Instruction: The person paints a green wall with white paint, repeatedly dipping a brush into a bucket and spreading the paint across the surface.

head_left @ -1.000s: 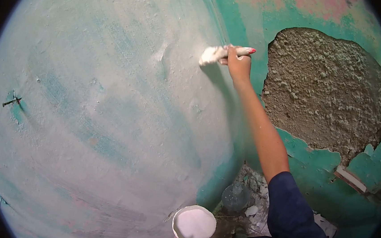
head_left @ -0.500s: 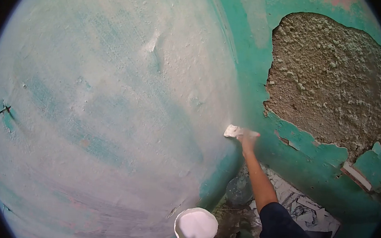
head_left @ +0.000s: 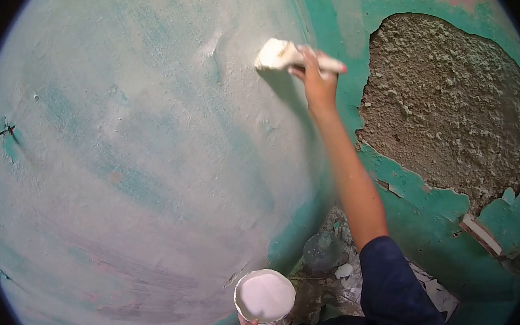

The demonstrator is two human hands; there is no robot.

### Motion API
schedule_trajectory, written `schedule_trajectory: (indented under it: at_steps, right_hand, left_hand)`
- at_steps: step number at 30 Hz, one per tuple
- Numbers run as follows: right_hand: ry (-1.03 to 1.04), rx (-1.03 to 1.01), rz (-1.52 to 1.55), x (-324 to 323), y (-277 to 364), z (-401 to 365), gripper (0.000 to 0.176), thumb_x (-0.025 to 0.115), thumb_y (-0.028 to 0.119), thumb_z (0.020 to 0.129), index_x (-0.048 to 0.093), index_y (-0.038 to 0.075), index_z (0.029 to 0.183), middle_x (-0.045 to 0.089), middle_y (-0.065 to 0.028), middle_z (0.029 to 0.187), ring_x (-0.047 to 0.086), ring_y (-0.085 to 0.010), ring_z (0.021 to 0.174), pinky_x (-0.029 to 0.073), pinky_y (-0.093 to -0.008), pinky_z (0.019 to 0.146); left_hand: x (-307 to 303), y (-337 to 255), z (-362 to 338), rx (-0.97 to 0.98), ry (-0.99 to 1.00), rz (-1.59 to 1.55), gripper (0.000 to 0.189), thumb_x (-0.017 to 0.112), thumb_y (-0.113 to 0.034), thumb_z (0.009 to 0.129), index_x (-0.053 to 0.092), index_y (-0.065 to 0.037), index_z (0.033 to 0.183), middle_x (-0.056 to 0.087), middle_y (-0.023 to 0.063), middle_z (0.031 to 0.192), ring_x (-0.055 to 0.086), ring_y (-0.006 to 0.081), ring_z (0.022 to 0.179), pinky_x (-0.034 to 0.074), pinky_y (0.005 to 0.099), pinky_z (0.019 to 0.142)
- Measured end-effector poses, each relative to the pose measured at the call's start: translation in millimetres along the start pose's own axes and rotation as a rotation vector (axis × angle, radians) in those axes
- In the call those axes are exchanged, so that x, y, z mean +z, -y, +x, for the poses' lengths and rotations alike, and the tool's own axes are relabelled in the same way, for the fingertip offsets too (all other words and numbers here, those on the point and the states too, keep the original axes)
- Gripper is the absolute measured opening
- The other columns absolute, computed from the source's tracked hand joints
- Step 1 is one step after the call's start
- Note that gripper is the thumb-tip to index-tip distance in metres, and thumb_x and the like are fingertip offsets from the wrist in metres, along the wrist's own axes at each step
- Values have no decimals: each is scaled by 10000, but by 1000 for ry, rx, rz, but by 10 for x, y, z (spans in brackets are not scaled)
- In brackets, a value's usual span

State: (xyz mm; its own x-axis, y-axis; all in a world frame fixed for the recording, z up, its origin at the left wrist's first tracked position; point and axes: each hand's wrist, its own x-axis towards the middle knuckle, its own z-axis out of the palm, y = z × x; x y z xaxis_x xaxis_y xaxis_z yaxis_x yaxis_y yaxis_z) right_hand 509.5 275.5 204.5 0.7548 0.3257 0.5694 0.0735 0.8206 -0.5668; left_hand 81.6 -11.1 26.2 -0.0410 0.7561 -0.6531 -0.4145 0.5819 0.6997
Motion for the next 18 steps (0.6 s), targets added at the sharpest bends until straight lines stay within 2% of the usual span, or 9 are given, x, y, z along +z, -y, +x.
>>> schedule_trajectory:
  at_steps: [3, 5, 6, 9, 11, 12, 14, 17, 18]
  right_hand:
    - [-264, 332, 165, -576, -674, -729, 295, 609, 196, 945, 613, -50, 1106, 543, -148, 1215, 598, -234, 1085, 600, -314, 778]
    - [-291, 359, -101, -1182, -1280, -1480, 416, 635, 225, 933, 515, -66, 1205, 526, -168, 1236, 592, -249, 1099, 583, -344, 836]
    - [-502, 472, -30, -1273, -1276, -1768, 434, 636, 235, 934, 498, -77, 1202, 568, -168, 1170, 638, -248, 994, 587, -335, 812]
    - [-480, 589, -104, -1815, -1593, -2287, 419, 636, 243, 936, 517, -82, 1173, 630, -132, 1025, 670, -233, 827, 587, -310, 760]
    - [-347, 643, -468, -1870, -1582, -2289, 371, 636, 259, 925, 583, -75, 1078, 680, -143, 881, 684, -264, 707, 564, -343, 696]
    - [-347, 639, -466, -1870, -1605, -2229, 371, 636, 259, 925, 583, -75, 1078, 680, -143, 881, 684, -264, 707, 564, -343, 696]
    - [-144, 468, -912, -1506, -1253, -1778, 346, 640, 287, 898, 642, -57, 938, 688, -199, 813, 691, -326, 738, 528, -409, 684]
    - [-158, 182, -914, -875, -812, -990, 361, 651, 312, 861, 664, -47, 819, 678, -234, 774, 668, -418, 757, 505, -460, 702]
    - [-131, 142, -866, -656, -594, -742, 350, 647, 297, 876, 658, -53, 856, 682, -218, 779, 688, -353, 737, 514, -432, 669]
  left_hand:
    - [-72, 52, 44, 10, -7, -21, 459, 529, -177, 925, 438, -10, 1343, 582, 129, 1204, 609, 259, 1041, 545, 383, 862]
    - [-101, 62, 53, -10, -81, 5, 495, 546, -173, 914, 421, -16, 1366, 568, 132, 1236, 597, 268, 1077, 536, 385, 890]
    - [-52, 50, 46, -1, -75, 1, 495, 546, -173, 914, 421, -16, 1366, 568, 132, 1236, 597, 268, 1077, 536, 385, 890]
    - [-20, 6, -53, -1, -96, -9, 546, 563, -161, 899, 393, -38, 1403, 513, 136, 1312, 552, 274, 1159, 517, 388, 940]
    - [-14, -23, -91, -6, -100, 9, 544, 561, -157, 900, 392, -37, 1403, 518, 133, 1303, 552, 269, 1155, 518, 385, 937]
    - [-11, -33, -102, -15, -102, 24, 543, 559, -153, 901, 390, -36, 1403, 522, 129, 1295, 553, 265, 1151, 519, 383, 934]
    - [-54, -23, -85, -22, -95, 11, 530, 555, -148, 905, 396, -35, 1398, 532, 123, 1277, 558, 262, 1137, 525, 376, 918]
    - [-147, 40, -12, -3, -41, -36, 500, 546, -144, 915, 413, -35, 1384, 544, 109, 1240, 566, 252, 1105, 535, 361, 883]
    - [-168, 53, 6, 28, 6, -64, 481, 541, -146, 922, 424, -35, 1375, 547, 102, 1221, 569, 245, 1087, 540, 352, 865]
